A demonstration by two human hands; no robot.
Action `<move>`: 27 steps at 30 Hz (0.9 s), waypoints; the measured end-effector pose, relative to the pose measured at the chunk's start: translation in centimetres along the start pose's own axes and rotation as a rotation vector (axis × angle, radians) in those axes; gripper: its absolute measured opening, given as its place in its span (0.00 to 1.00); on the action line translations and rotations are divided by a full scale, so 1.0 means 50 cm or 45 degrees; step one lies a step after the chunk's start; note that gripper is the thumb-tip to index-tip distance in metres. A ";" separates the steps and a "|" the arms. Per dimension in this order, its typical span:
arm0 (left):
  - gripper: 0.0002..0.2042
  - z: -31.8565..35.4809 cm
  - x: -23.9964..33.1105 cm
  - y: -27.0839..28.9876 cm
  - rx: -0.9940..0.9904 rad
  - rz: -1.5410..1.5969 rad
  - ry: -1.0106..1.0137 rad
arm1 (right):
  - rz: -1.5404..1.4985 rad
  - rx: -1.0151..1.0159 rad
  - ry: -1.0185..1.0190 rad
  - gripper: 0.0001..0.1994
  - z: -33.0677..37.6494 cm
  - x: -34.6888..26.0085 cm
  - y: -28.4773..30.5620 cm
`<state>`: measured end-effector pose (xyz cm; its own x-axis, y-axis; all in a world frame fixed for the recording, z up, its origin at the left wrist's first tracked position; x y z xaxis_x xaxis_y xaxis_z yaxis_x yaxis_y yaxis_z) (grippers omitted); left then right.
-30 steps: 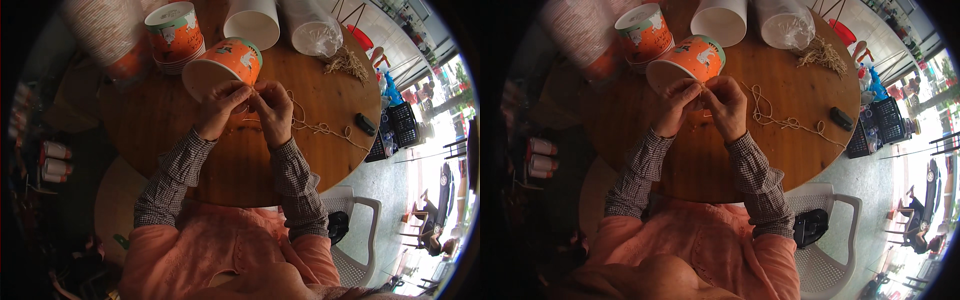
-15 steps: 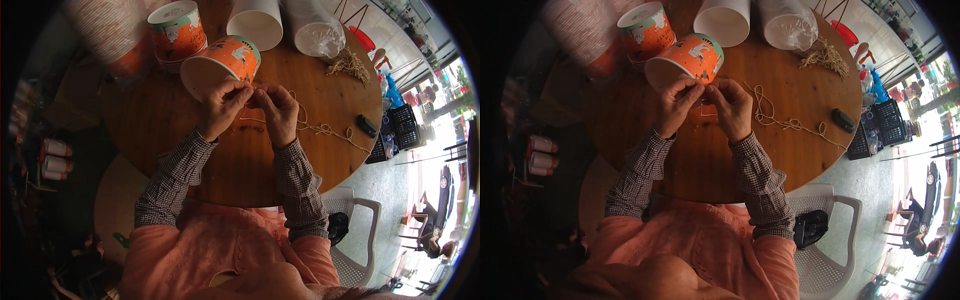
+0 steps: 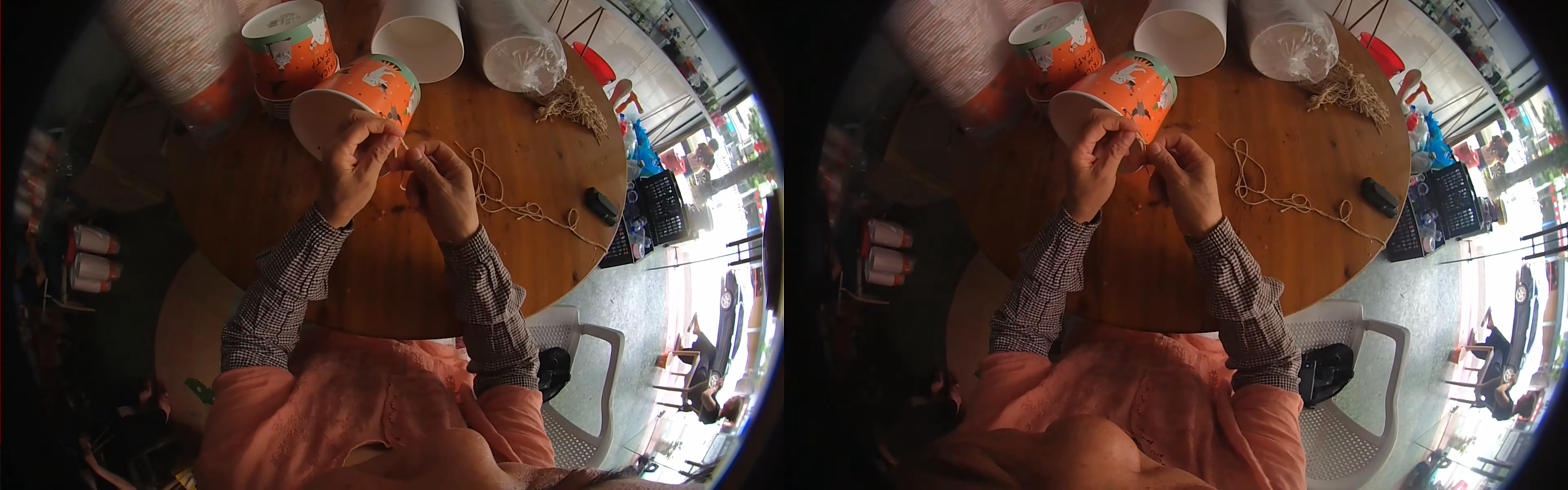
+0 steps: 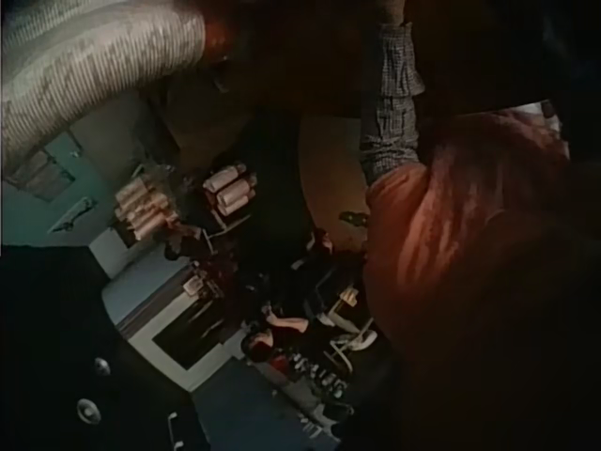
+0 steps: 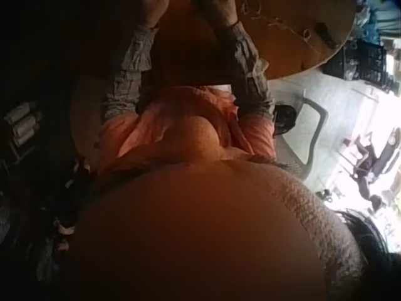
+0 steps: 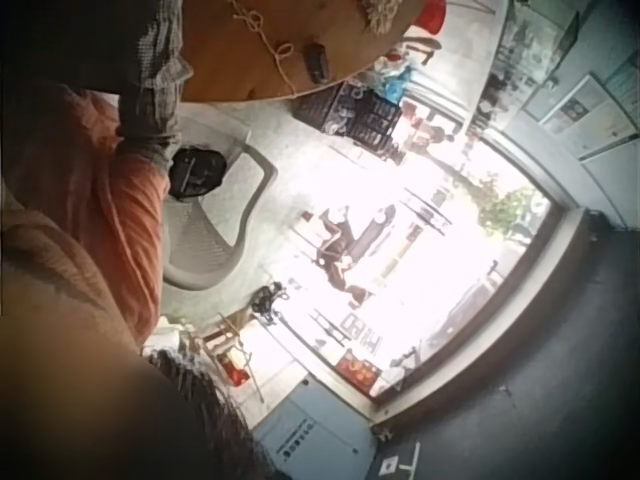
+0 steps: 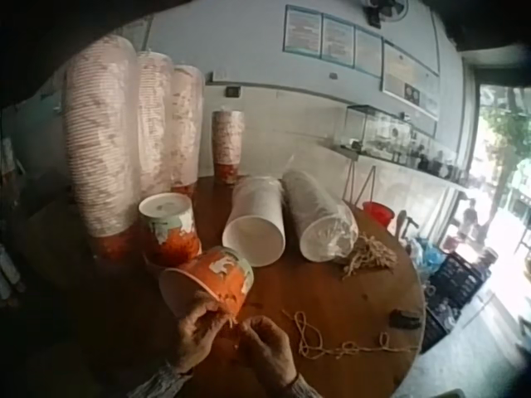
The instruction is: The person is attaching strings to small decorative paper buckets.
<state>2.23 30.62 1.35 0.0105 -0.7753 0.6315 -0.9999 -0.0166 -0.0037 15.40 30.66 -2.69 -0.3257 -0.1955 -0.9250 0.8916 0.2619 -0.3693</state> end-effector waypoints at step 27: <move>0.13 0.095 -0.035 -0.026 0.121 0.278 0.724 | 0.296 0.127 0.278 0.05 0.021 -0.021 -0.016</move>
<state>3.56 28.98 -3.42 -0.2293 -0.3098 0.9227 -0.9723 0.0279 -0.2322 15.38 29.66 -1.33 -0.1602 0.0683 -0.9847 0.9729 0.1796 -0.1458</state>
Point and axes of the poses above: each hand's wrist, its own z-axis away from the middle knuckle, its own y-axis out of the back of the hand, x = y × z, the point moved 7 cm from there along -z, towards the middle knuckle, and after that the axes turned 10 degrees about -y, right-handed, at the moved point
